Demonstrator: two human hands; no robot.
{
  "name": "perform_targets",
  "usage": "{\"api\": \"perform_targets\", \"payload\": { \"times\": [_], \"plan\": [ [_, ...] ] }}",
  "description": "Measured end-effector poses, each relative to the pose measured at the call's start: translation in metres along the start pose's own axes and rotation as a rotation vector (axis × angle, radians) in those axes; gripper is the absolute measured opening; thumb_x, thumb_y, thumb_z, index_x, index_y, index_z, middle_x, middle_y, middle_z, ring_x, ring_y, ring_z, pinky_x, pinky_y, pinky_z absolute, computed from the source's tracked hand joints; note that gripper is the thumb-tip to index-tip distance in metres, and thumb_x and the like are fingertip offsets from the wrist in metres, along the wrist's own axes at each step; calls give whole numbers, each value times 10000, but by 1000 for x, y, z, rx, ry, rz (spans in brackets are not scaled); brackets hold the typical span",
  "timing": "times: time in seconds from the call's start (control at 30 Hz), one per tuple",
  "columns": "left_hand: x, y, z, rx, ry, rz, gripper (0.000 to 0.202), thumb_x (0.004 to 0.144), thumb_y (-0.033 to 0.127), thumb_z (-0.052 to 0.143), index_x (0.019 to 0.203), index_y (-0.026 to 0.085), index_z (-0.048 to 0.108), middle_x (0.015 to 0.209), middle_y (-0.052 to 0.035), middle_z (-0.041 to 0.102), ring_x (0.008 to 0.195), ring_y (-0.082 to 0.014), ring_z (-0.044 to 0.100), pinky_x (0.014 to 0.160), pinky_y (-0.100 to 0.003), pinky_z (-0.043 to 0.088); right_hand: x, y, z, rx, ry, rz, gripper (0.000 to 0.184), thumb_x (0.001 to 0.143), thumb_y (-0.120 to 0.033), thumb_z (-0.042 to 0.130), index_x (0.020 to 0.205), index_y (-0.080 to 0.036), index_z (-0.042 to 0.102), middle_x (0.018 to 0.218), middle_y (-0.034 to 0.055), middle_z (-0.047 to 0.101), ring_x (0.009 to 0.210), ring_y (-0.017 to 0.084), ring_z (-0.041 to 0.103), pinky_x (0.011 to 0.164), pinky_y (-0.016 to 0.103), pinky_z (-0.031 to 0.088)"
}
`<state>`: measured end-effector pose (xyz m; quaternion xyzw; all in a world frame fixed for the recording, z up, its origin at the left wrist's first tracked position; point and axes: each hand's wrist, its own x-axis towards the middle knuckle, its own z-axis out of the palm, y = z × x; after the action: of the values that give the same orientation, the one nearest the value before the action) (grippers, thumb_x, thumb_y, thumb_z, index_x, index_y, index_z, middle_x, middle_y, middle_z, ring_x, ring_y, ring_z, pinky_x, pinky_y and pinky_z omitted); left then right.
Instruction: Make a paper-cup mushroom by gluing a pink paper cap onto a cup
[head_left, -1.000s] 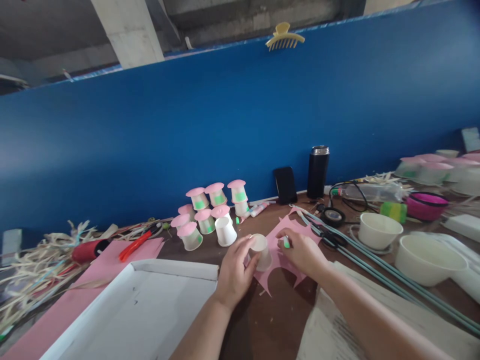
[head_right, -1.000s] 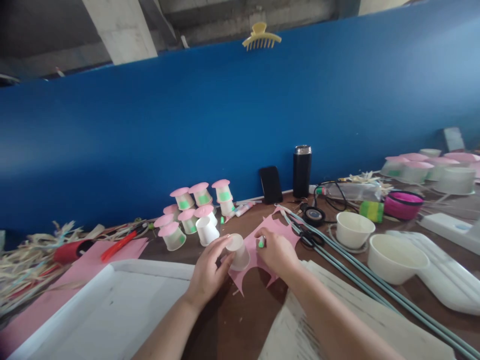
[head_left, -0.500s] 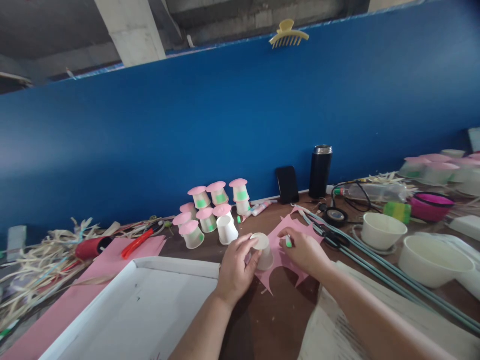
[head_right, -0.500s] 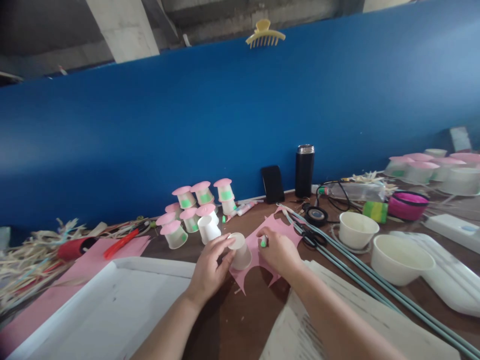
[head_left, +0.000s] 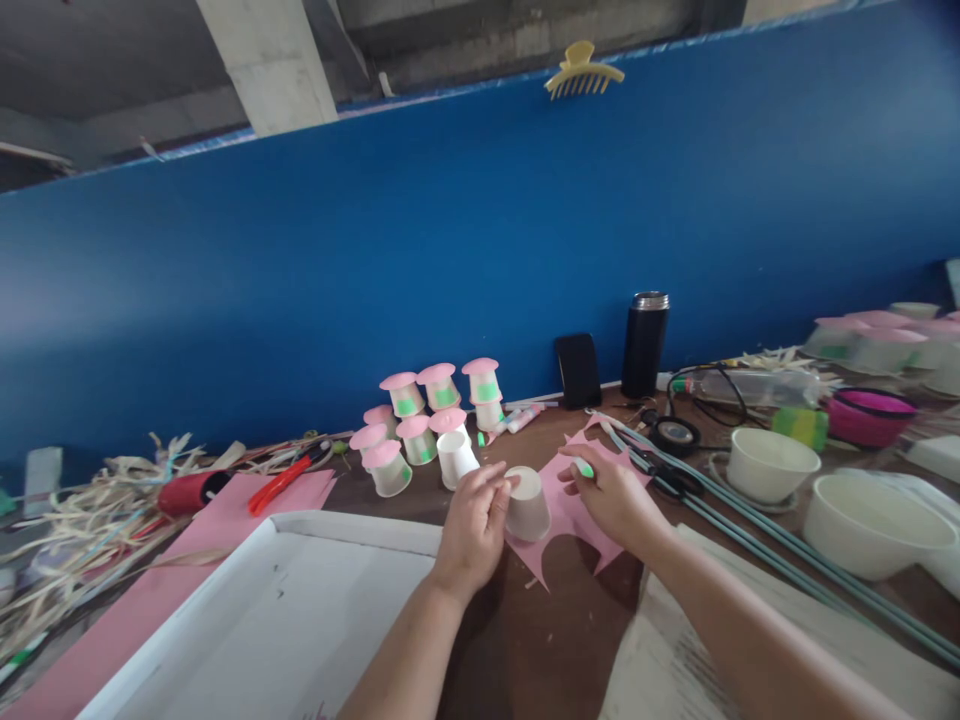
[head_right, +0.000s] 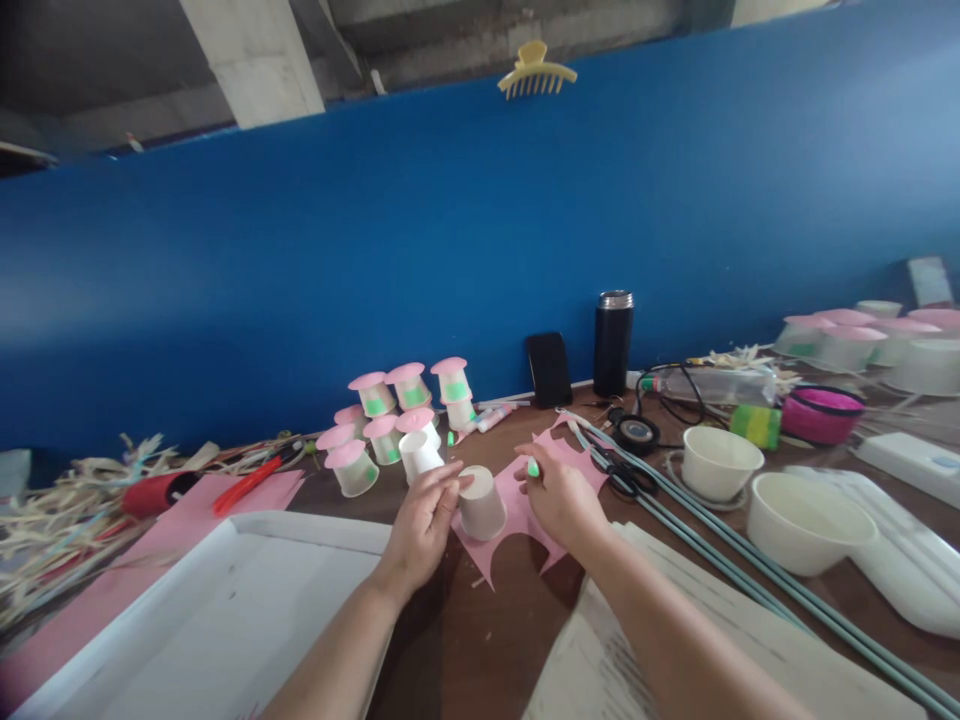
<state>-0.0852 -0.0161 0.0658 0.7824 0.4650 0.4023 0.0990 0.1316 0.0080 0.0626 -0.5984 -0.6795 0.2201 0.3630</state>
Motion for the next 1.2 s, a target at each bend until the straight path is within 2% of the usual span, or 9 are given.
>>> {"api": "perform_targets", "payload": {
  "times": [0.07, 0.17, 0.3, 0.43, 0.73, 1.0, 1.2],
  "plan": [
    [1, 1, -1, 6, -5, 6, 353, 1003, 357, 379, 1149, 261, 685, 1295, -55, 622, 1231, -207, 535, 1059, -408, 432, 0, -2, -3, 21, 28, -1, 317, 987, -372, 485, 1219, -170, 565, 885, 10, 688, 682, 130, 661, 671, 324, 559],
    [2, 1, -3, 25, -15, 35, 313, 986, 367, 432, 1145, 278, 686, 1311, -45, 613, 1252, -215, 512, 1078, -427, 407, 1, -6, -9, 0, 78, -4, 306, 973, -396, 502, 1158, -174, 605, 848, 1, 681, 703, 138, 651, 706, 339, 544],
    [3, 0, -4, 55, -15, 84, 293, 954, 374, 503, 1154, 257, 683, 1320, -47, 611, 1266, -226, 490, 1097, -430, 384, 1, -11, -16, -57, 78, 13, 304, 942, -445, 538, 906, -166, 656, 811, -9, 665, 705, 134, 630, 685, 312, 527],
    [2, 0, -3, 77, -8, 109, 292, 953, 363, 505, 1151, 243, 683, 1296, -50, 630, 1241, -226, 512, 1086, -424, 399, 0, -13, -17, -111, -14, 58, 372, 921, -470, 562, 733, -154, 613, 657, -49, 597, 578, 104, 581, 572, 260, 497],
    [2, -1, -2, 97, 3, 142, 287, 947, 360, 511, 1141, 236, 684, 1277, -57, 644, 1213, -238, 534, 1066, -445, 419, 0, -1, -13, -77, -261, 67, 331, 936, -446, 555, 809, -151, 634, 664, -47, 628, 529, 85, 582, 537, 242, 506],
    [2, 0, 0, 106, 4, 125, 300, 914, 399, 567, 1129, 223, 679, 1282, -71, 642, 1176, -237, 581, 1020, -415, 463, 1, 0, -11, -88, -331, 42, 322, 948, -428, 541, 816, -155, 650, 719, -28, 666, 628, 115, 639, 656, 295, 545],
    [2, 1, 2, 110, 7, 106, 303, 915, 392, 561, 1136, 220, 678, 1281, -73, 644, 1177, -234, 592, 1019, -400, 470, -2, -3, -9, -98, -371, 42, 324, 945, -430, 545, 815, -153, 653, 718, -29, 662, 625, 115, 634, 631, 284, 539]
  ]
}}
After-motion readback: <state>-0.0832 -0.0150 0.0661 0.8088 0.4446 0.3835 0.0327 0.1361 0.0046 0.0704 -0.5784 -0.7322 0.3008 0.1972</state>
